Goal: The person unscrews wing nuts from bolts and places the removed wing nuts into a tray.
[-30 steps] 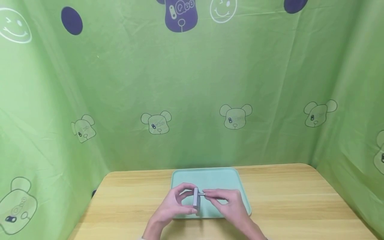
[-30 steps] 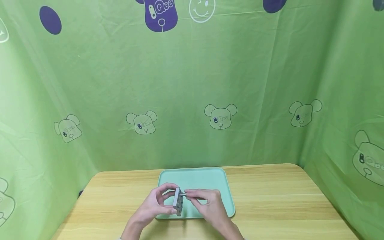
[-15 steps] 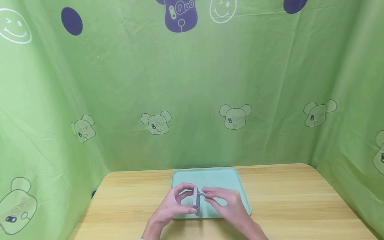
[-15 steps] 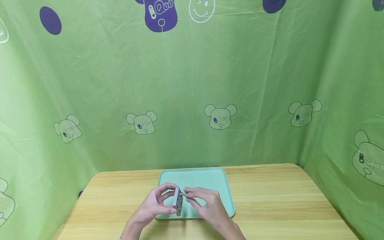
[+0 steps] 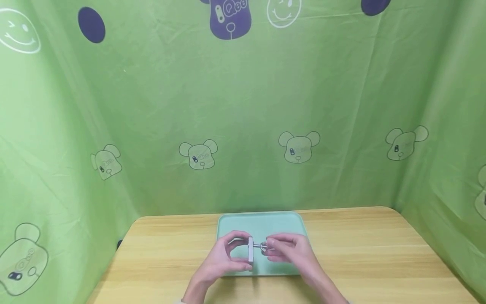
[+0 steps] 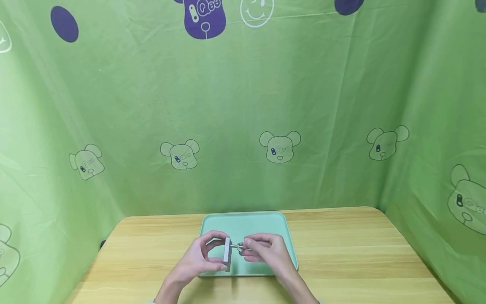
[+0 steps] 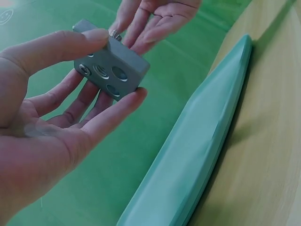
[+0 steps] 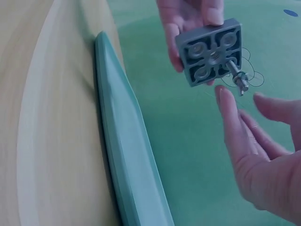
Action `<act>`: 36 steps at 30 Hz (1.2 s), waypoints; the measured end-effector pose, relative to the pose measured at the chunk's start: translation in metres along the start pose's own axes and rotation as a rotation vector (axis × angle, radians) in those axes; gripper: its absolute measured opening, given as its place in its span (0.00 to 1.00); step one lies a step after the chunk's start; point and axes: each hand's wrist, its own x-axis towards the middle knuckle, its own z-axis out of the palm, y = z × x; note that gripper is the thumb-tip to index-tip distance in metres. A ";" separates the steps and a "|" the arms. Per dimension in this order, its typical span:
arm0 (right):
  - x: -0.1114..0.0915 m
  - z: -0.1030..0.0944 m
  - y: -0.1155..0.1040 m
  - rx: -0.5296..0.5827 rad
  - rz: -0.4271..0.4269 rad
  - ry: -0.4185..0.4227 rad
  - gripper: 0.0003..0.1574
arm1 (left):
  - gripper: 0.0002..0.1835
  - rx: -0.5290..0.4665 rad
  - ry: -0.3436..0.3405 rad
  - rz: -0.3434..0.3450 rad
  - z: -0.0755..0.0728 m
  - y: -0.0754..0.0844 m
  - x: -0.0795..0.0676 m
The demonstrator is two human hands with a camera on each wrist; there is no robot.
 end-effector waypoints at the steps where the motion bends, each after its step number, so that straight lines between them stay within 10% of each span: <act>1: 0.000 0.000 0.000 0.009 0.031 -0.011 0.29 | 0.39 0.015 0.000 0.008 0.001 0.000 0.000; 25: -0.001 0.002 0.005 0.030 0.094 -0.077 0.26 | 0.36 0.123 -0.023 0.054 0.004 -0.004 0.002; 36: -0.005 0.014 0.001 -0.173 -0.162 -0.007 0.18 | 0.38 0.017 -0.004 -0.015 0.002 -0.003 -0.001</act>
